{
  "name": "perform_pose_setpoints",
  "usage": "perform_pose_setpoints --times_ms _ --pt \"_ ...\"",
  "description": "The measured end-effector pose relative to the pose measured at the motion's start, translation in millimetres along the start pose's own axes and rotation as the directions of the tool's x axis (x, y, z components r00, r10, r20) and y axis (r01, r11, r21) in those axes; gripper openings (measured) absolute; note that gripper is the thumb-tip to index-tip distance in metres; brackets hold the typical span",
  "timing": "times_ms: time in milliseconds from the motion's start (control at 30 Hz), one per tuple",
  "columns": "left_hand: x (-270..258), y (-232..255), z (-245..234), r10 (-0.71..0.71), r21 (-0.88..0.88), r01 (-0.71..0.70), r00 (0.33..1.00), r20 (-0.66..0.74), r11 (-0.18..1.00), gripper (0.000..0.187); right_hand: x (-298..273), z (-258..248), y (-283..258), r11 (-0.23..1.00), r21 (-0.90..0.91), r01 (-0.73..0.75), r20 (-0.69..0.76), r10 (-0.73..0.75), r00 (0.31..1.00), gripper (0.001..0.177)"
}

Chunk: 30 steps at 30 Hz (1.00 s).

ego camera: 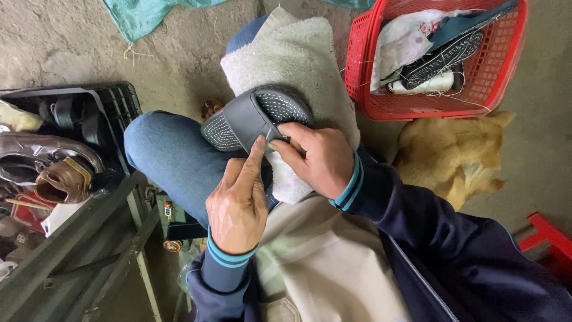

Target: A person is hand-sewing a strap onto a black sandal using a needle and thread.

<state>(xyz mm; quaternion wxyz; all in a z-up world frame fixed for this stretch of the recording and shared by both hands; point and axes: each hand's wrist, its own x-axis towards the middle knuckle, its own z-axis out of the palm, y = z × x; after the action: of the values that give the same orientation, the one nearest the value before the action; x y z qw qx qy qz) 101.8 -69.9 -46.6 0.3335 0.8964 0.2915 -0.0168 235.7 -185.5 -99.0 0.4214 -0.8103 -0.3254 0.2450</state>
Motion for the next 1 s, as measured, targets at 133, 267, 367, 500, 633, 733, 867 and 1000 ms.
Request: perform_pose_setpoints --times_ms 133,267,367,500,633,733,867,1000 --pt "-1.3 -1.0 -0.2 -0.002 0.017 0.002 1.0 0.002 1.0 0.042 1.1 1.1 2.7 0.999 0.039 -0.009 0.001 0.009 1.0 0.01" --pt "-0.7 0.4 -1.6 -0.008 0.023 0.007 1.0 0.009 1.0 0.043 2.2 1.2 4.0 0.998 0.056 -0.021 0.005 0.021 1.0 0.009" --pt "-0.4 2.9 -2.1 -0.012 0.031 0.012 1.0 0.015 0.999 0.043 1.1 1.5 7.1 0.998 0.049 -0.03 0.015 0.029 0.999 0.008" --pt "1.4 6.6 -5.0 -0.024 0.049 0.023 0.999 0.021 0.999 0.044 1.2 2.9 7.2 0.998 0.035 -0.046 0.01 0.046 0.999 0.007" --pt "2.1 7.9 -6.2 -0.031 0.046 0.029 0.999 0.025 0.998 0.045 1.5 2.5 6.5 0.998 0.037 -0.049 0.011 0.048 0.999 0.007" --pt "2.7 10.5 -10.3 -0.033 0.087 0.03 0.999 0.035 0.996 0.045 0.4 2.8 3.2 0.998 0.032 -0.045 0.003 0.045 0.999 0.009" --pt "5.9 14.0 -20.2 -0.028 0.276 0.006 0.997 0.077 0.961 0.05 -5.1 6.5 -1.2 0.996 -0.02 0.084 -0.085 -0.085 0.993 0.011" --pt "15.6 20.4 -23.9 0.023 0.459 -0.058 0.996 0.082 0.886 0.054 -8.0 16.0 6.2 0.979 -0.111 0.17 -0.135 -0.184 0.974 0.014"
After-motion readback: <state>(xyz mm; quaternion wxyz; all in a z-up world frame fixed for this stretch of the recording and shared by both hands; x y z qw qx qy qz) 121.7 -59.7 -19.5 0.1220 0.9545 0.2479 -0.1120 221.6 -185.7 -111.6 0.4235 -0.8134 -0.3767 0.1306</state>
